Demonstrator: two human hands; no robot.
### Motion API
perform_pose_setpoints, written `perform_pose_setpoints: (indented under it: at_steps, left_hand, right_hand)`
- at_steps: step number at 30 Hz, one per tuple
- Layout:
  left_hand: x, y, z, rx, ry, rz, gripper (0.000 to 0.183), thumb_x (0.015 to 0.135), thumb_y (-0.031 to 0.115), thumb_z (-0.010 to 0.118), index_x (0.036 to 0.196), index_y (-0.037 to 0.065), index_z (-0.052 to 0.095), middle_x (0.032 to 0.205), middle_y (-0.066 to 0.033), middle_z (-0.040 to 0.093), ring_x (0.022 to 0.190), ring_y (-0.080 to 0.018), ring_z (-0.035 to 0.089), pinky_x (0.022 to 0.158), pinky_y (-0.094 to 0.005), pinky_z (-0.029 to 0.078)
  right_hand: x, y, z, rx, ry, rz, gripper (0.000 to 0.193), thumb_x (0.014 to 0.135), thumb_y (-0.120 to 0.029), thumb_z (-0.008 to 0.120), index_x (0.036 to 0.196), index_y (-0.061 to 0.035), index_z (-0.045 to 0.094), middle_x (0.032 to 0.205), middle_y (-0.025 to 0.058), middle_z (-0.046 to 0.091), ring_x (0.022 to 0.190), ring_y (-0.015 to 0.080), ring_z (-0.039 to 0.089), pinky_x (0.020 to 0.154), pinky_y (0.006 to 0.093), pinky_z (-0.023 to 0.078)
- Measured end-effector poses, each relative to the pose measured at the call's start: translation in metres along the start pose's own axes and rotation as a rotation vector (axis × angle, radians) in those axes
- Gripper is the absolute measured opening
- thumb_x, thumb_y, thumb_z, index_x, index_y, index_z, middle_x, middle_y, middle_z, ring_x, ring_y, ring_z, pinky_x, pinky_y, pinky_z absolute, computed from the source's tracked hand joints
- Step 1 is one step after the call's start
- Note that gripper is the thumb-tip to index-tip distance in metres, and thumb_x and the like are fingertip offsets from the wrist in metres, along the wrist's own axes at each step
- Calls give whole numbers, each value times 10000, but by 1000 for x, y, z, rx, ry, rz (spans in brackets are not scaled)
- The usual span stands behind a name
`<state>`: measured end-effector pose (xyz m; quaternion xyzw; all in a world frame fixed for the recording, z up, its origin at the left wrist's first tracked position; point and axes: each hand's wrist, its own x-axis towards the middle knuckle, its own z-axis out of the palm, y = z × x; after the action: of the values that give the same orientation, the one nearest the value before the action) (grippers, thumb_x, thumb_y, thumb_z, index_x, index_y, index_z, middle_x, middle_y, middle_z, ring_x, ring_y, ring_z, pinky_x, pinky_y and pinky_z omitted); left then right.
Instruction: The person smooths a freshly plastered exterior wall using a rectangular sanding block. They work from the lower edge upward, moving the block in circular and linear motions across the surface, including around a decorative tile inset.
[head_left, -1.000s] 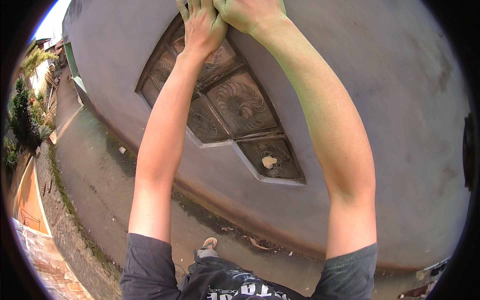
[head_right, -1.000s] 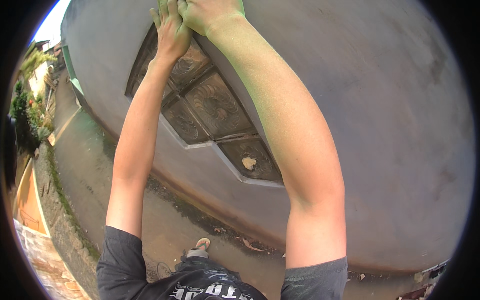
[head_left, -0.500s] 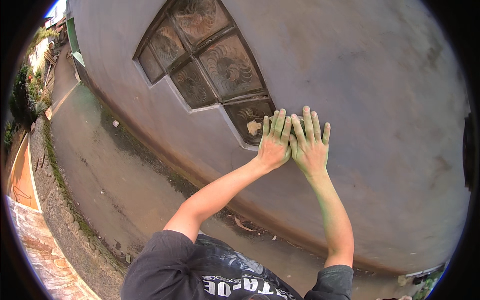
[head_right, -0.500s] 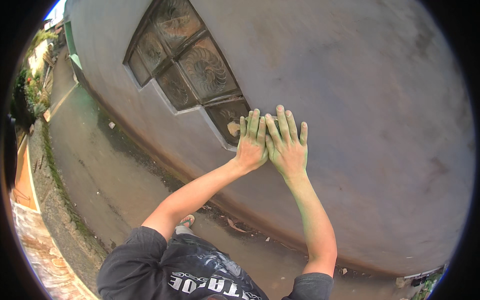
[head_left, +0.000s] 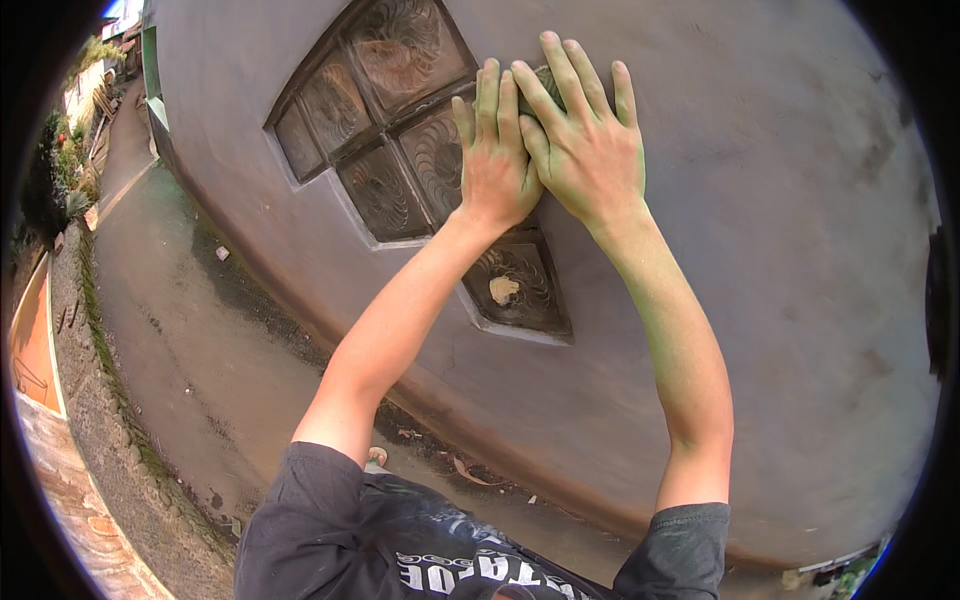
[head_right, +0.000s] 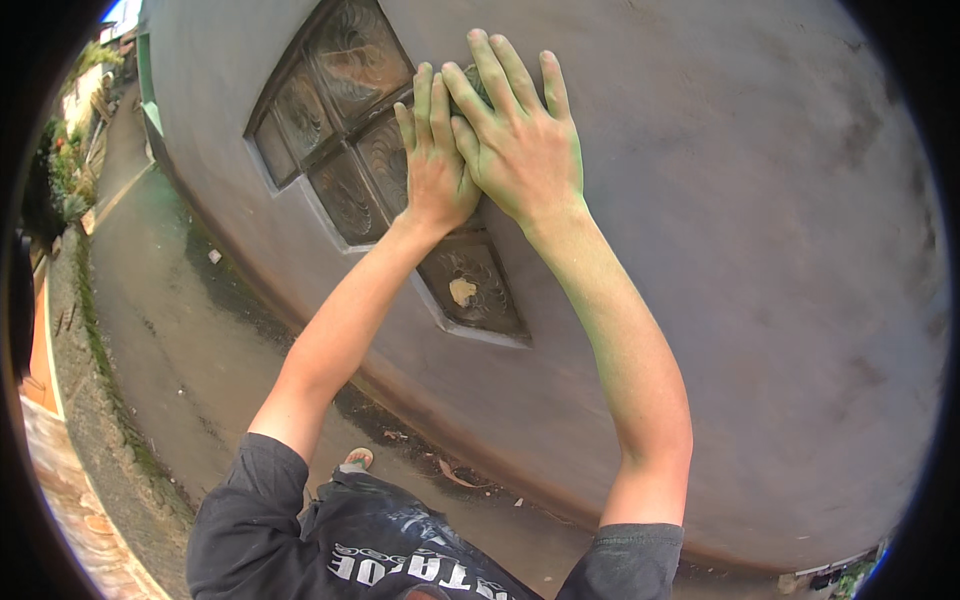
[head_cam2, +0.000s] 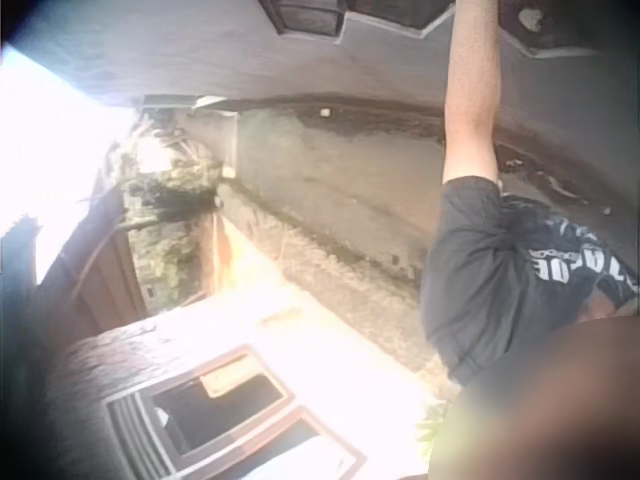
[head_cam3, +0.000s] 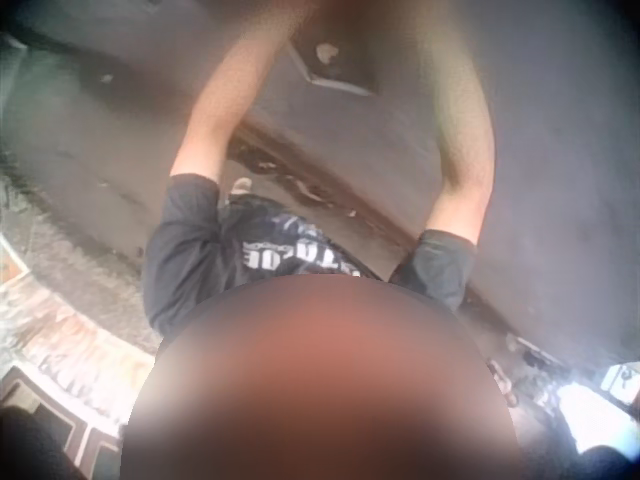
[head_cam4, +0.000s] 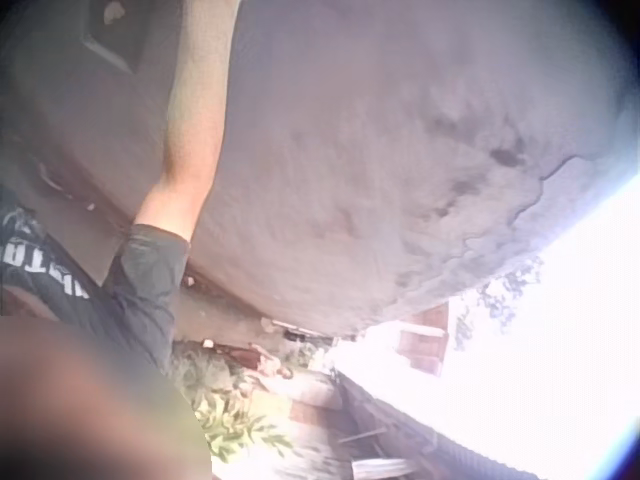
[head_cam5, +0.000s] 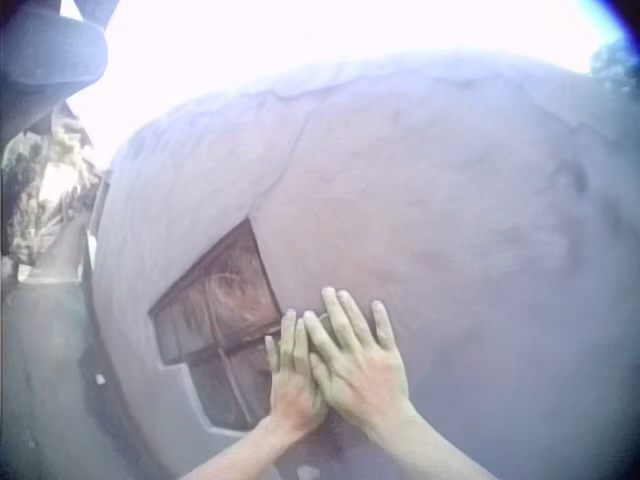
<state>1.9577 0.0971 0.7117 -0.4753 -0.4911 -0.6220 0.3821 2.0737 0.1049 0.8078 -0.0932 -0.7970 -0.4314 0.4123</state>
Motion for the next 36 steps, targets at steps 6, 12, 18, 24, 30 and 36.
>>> perform_pose_setpoints:
  at_steps: [6,12,18,24,30,36]
  left_hand:
    - [133,-70,-28,162,-88,57,699,1112,356,338,1675,2,127,1749,-219,136,1643,-353,61,1295,-594,54]
    - [31,-37,-3,73,-24,89,801,1018,264,549,1649,-30,153,1713,-281,167,1590,-478,169,1244,-705,113]
    - [-174,81,12,-47,-153,-91,861,1021,222,571,1669,-20,58,1719,-307,106,1616,-458,115,1270,-677,29]
    - [-253,135,12,-92,-249,-72,843,1037,215,540,1687,24,38,1739,-260,116,1619,-429,136,1272,-670,6]
    - [-147,91,22,-52,-121,-70,777,1065,222,494,1674,-9,71,1730,-272,124,1625,-429,107,1258,-688,13]
    - [31,2,3,126,-43,8,800,1054,319,536,1656,-24,136,1719,-256,148,1628,-426,69,1215,-755,55]
  right_hand:
    - [143,4,33,-10,112,-19,529,1082,-353,412,1514,-69,529,1666,163,405,1580,273,315,1315,531,144]
    - [40,-7,20,15,11,58,476,1058,-343,487,1491,-167,576,1644,97,448,1543,243,380,1291,538,196]
    - [-169,-46,-38,-13,-267,202,488,1045,-346,535,1529,-289,560,1693,43,400,1574,218,337,1312,540,39]
    - [-263,-48,-70,-55,-343,247,502,1046,-359,548,1546,-321,544,1695,29,398,1583,207,318,1317,539,24]
    - [-152,-17,-47,1,-262,217,487,1036,-393,561,1518,-321,571,1695,19,395,1564,187,349,1320,524,62]
    - [32,8,0,23,82,62,424,1038,-372,553,1435,-240,621,1632,41,460,1534,202,384,1290,527,225]
